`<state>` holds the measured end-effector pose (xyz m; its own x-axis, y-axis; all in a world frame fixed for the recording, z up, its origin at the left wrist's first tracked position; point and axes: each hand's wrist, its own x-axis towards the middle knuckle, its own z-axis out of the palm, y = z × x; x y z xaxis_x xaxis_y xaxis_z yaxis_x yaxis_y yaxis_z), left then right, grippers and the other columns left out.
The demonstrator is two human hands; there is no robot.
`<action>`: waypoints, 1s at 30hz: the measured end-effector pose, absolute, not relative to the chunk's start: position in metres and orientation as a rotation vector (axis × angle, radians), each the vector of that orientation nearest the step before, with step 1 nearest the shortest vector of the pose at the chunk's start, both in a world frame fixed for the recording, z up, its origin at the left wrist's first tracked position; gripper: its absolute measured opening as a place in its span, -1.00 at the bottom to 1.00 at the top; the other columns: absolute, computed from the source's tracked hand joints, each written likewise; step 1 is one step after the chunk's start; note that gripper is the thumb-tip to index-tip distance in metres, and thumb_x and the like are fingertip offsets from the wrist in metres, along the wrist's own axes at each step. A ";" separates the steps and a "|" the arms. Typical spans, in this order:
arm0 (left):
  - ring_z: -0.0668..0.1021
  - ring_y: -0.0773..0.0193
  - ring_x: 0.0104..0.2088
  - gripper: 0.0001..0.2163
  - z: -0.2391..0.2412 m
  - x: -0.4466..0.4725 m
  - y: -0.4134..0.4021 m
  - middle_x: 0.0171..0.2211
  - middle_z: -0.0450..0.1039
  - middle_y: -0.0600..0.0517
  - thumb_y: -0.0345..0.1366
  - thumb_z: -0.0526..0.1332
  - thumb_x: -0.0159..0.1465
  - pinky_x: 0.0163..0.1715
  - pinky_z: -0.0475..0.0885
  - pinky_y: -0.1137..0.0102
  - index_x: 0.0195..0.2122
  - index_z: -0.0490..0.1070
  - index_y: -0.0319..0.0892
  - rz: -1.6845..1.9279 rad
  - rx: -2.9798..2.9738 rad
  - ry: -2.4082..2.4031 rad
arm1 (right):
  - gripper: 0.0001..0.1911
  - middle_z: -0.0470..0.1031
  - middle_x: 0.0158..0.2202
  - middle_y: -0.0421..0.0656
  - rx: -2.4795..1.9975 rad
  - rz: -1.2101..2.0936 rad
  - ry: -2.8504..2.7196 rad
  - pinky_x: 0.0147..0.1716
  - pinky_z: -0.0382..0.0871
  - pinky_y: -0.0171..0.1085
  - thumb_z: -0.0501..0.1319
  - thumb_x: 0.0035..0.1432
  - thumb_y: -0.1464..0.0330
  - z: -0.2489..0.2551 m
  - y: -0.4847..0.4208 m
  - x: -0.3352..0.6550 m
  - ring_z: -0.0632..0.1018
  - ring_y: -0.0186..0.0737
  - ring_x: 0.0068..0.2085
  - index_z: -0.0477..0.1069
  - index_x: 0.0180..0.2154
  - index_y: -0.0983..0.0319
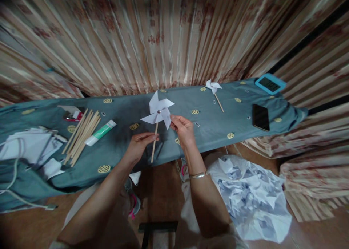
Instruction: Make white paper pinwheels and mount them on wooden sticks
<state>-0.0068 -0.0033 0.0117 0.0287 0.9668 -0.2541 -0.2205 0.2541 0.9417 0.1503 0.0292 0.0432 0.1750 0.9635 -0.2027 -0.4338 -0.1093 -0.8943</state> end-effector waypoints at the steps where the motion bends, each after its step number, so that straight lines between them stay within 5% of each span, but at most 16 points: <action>1: 0.63 0.19 -0.37 -0.78 0.012 -0.007 -0.003 -0.47 0.63 -0.01 -0.17 0.46 -0.10 -0.13 0.47 0.29 -0.44 0.63 -0.17 1.117 0.855 1.156 | -0.68 0.44 -0.60 -0.29 -1.086 1.341 -0.653 -0.51 0.26 -0.39 0.50 -0.38 0.18 0.043 0.029 0.149 0.37 -0.47 -0.55 0.49 -0.59 0.20; 30: 0.60 0.21 -0.39 -0.77 0.014 -0.007 -0.003 -0.48 0.62 -0.02 -0.16 0.47 -0.12 -0.17 0.46 0.32 -0.47 0.63 -0.18 1.147 0.787 1.139 | -0.62 0.47 -0.63 -0.29 -1.122 1.451 -0.601 -0.50 0.29 -0.38 0.55 -0.50 0.16 0.038 0.024 0.127 0.43 -0.43 -0.53 0.51 -0.61 0.21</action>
